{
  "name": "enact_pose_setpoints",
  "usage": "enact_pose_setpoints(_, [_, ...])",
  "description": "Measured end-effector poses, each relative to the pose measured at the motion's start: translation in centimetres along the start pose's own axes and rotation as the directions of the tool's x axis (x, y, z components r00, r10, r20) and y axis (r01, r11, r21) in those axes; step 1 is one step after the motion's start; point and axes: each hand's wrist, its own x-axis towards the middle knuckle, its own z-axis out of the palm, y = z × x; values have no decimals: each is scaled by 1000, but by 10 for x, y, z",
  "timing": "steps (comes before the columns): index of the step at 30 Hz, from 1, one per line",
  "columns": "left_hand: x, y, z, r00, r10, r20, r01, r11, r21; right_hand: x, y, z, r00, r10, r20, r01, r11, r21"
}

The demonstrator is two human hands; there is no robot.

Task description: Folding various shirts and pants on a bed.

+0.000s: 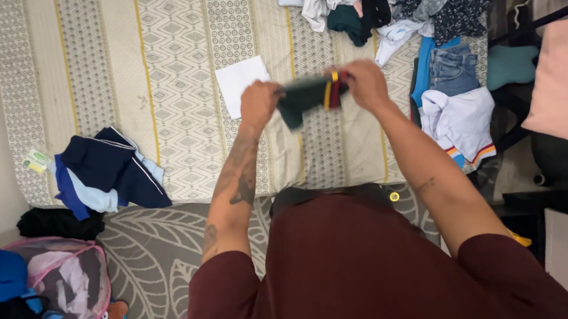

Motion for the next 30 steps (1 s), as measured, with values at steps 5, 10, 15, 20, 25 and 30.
enact_pose_setpoints(5, [18, 9, -31, 937, 151, -315, -163, 986, -13, 28, -16, -19, 957, -126, -260, 125, 992, -22])
enact_pose_setpoints(10, [-5, -37, 54, 938, 149, -313, -137, 989, 59, -8, 37, 32, 990, -105, -89, 82, 970, -228])
enact_pose_setpoints(15, [-83, -57, 124, 855, -322, 407, 204, 930, 306, -92, 73, 65, 817, 340, 466, -118, 889, -441])
enact_pose_setpoints(20, [-95, -47, 122, 817, -321, 478, 272, 947, 170, -142, 95, 58, 767, 448, 460, -342, 891, -298])
enact_pose_setpoints(25, [-64, -26, 112, 885, -189, 426, 188, 981, 44, -169, 125, 57, 728, 552, 406, -514, 832, -210])
enact_pose_setpoints(30, [-27, -1, 144, 988, 87, 129, -52, 967, -251, -198, 139, 36, 790, 568, 231, -566, 821, -81])
